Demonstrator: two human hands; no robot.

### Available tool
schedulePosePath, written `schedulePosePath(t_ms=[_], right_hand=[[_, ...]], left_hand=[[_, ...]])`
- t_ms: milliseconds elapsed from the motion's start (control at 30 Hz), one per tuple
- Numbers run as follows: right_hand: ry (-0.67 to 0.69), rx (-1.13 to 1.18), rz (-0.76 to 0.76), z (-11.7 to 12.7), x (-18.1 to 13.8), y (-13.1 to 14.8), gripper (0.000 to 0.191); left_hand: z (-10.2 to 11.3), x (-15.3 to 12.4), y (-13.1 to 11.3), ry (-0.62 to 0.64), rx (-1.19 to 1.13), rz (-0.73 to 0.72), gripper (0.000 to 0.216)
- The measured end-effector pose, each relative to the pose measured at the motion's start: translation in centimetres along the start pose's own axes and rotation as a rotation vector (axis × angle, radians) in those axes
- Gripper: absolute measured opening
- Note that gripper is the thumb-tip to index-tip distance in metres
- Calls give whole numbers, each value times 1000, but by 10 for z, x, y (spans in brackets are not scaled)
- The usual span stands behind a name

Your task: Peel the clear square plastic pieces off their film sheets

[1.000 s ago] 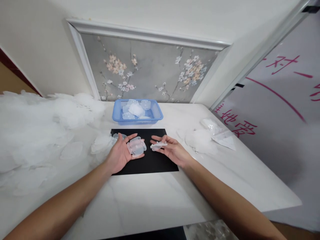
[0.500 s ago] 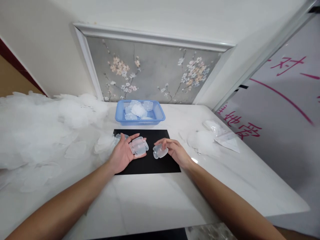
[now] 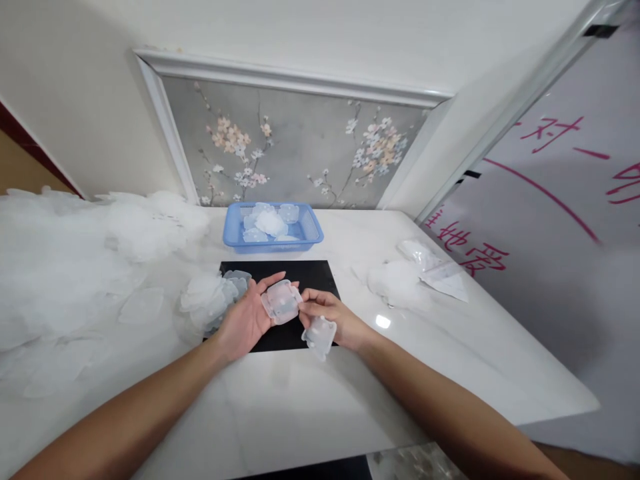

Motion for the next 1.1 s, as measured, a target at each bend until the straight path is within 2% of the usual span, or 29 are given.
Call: schedulePosePath(t_ms=[133,200,267,333,367,400,433,500,567,633,733,800,867,967,1033,1100], right_hand=[[-24,-74,9,2,-3,9,32],[-133,-234,90,16,-10,31,29],[-369,-493,243,47,-28,67,24],[-718,-800,404,86,-59,108,16],[-866,-936,428,105,-75,123,12],[-943,-1058,386,122,-84,131,10],[-961,-1152,290,139,-90,133,7],[-922,-1235,74,164,-96,126,8],[-874,-1216,31,165,-100,122,15],[-792,-1115,173,142,-96,124,24],[-534,-856,395,84,-72,120,34],[-316,-688,386,48,-45,102,36],[-142,-542,284,22,-17,75,38],[-90,-377,195,9,12,41,34],[-120,-288,183,10,21,27,34],[-155,-217,194,15,24,20,34]], left_hand=[[4,3,0,-2,62,-32,58],[10,4,-10,-47,254,-134,54],[14,2,-30,-123,593,-291,42],[16,-2,-54,-204,936,-432,30],[19,-4,-65,-241,1061,-482,27],[23,-5,-74,-275,1146,-515,25],[29,-6,-82,-308,1196,-528,24],[46,-4,-90,-367,1250,-488,22],[60,-1,-91,-389,1300,-424,21],[65,2,-89,-376,1345,-397,26],[63,7,-89,-338,1369,-424,33],[60,9,-92,-333,1358,-470,24],[56,8,-97,-338,1335,-515,6],[39,1,-104,-335,1370,-612,9],[24,-6,-106,-331,1441,-671,9],[13,-10,-103,-318,1476,-652,14]])
Point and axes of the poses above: each hand's wrist, its own x-axis towards the middle knuckle, its own z-axis out of the back of the hand, y = z × x, the point moved 8 cm from there along x, towards the middle knuckle, and after that the axes turned 4 degrees about -z, right-handed, at the moved point
